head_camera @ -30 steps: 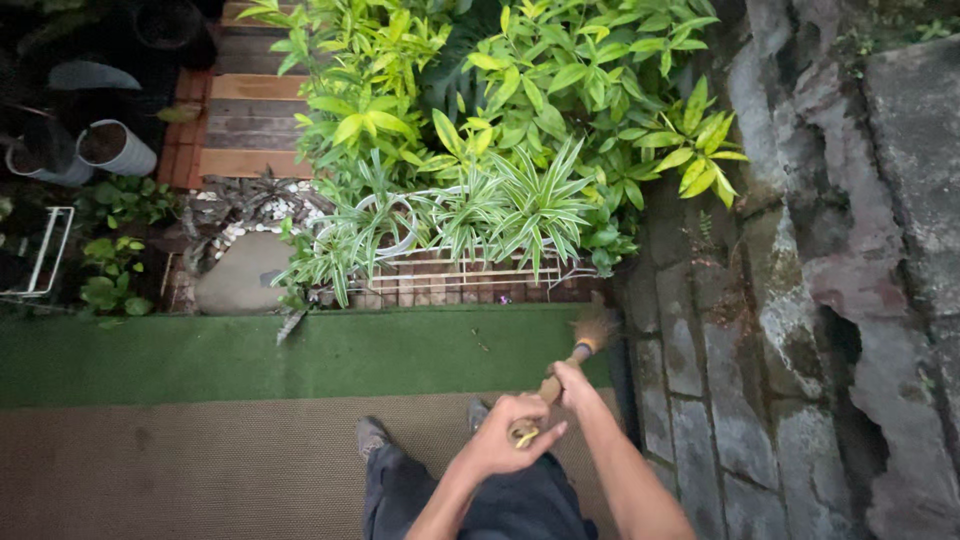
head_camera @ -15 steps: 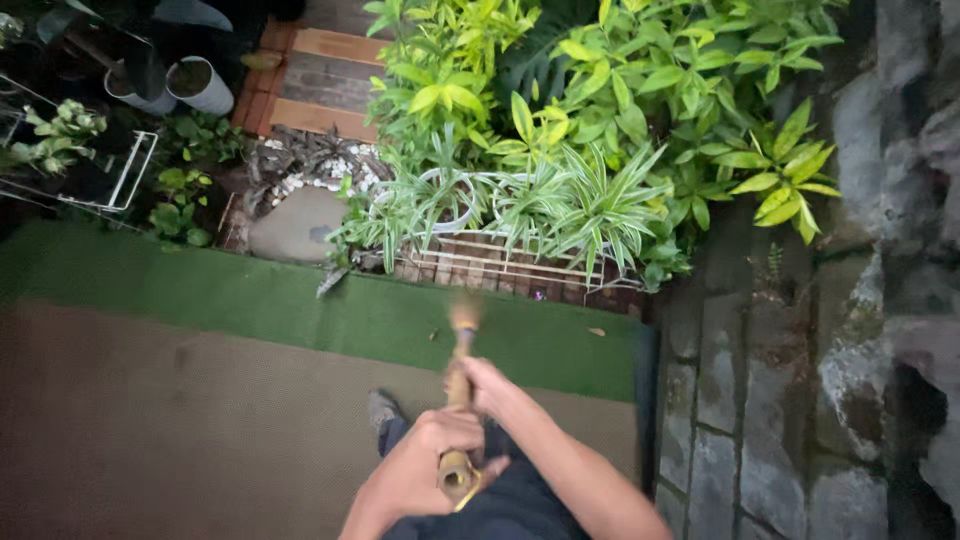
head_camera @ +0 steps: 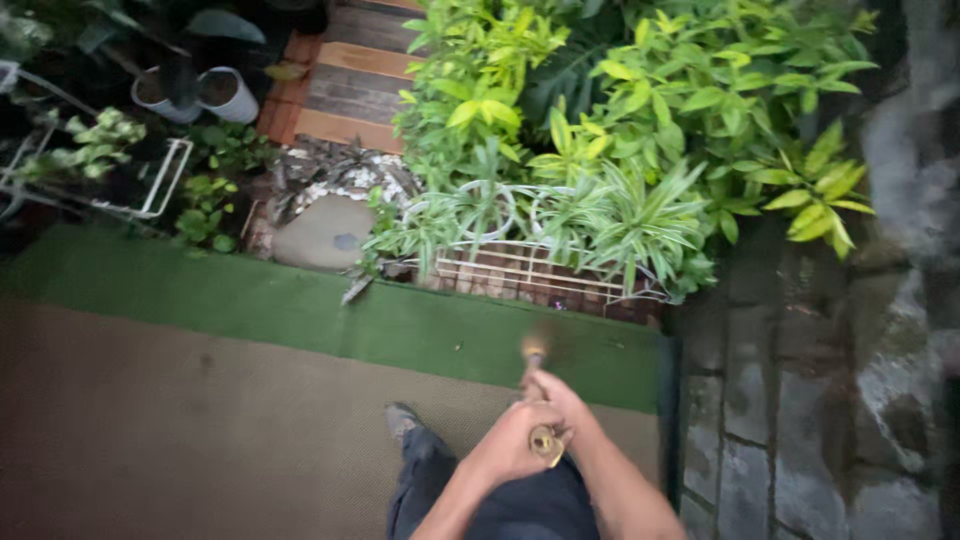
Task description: The person sweeps a tiled and wooden walkway in a garden area using a broom. They move along the path, sweeping debris from the ground and around potted plants.
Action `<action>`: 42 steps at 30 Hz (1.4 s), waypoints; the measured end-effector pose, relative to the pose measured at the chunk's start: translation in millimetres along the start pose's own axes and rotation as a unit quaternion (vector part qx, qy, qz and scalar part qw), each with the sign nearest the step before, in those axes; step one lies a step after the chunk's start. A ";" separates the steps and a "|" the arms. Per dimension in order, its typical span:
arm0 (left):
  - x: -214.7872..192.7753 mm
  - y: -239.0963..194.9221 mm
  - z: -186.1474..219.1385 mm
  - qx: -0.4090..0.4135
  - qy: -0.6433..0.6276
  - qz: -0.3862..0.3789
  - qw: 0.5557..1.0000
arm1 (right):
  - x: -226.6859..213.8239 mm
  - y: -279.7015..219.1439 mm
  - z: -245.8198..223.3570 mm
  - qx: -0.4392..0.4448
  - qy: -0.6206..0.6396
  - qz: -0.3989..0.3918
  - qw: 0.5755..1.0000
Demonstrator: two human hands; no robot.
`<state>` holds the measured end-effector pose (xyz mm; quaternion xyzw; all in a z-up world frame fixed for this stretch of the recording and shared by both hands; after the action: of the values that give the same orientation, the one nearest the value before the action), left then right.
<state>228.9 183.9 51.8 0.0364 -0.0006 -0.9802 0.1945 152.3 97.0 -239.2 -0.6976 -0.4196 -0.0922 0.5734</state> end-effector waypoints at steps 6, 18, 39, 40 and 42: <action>-118.4 -65.6 33.4 -0.001 0.068 0.053 0.996 | 124.6 93.5 61.0 0.133 -0.116 0.062 0.982; -195.8 -138.7 -4.0 -0.045 -0.064 0.109 0.991 | 110.5 81.6 98.0 0.142 -0.087 0.151 0.974; -317.0 -235.6 57.7 0.058 0.042 0.132 0.989 | 317.4 163.6 167.3 0.125 -0.111 0.042 0.985; -319.4 -238.7 53.9 0.078 0.038 0.137 0.987 | 304.2 162.6 160.9 0.102 -0.107 0.043 0.988; -318.9 -240.8 34.5 0.028 0.014 0.149 0.988 | 270.7 155.4 158.2 0.137 -0.072 0.145 0.977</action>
<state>428.5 527.7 105.1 0.0553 -0.0302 -0.9393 0.3373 374.6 367.2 -237.9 -0.6711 -0.3625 0.1010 0.6388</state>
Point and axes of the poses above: each hand's wrist, its own y-axis towards the middle knuckle, its own x-axis out of the palm, z = x × y, the point moved 6 cm from there along y, towards the middle knuckle, and after that the axes turned 7 degrees about -y, right-handed, at the moved point
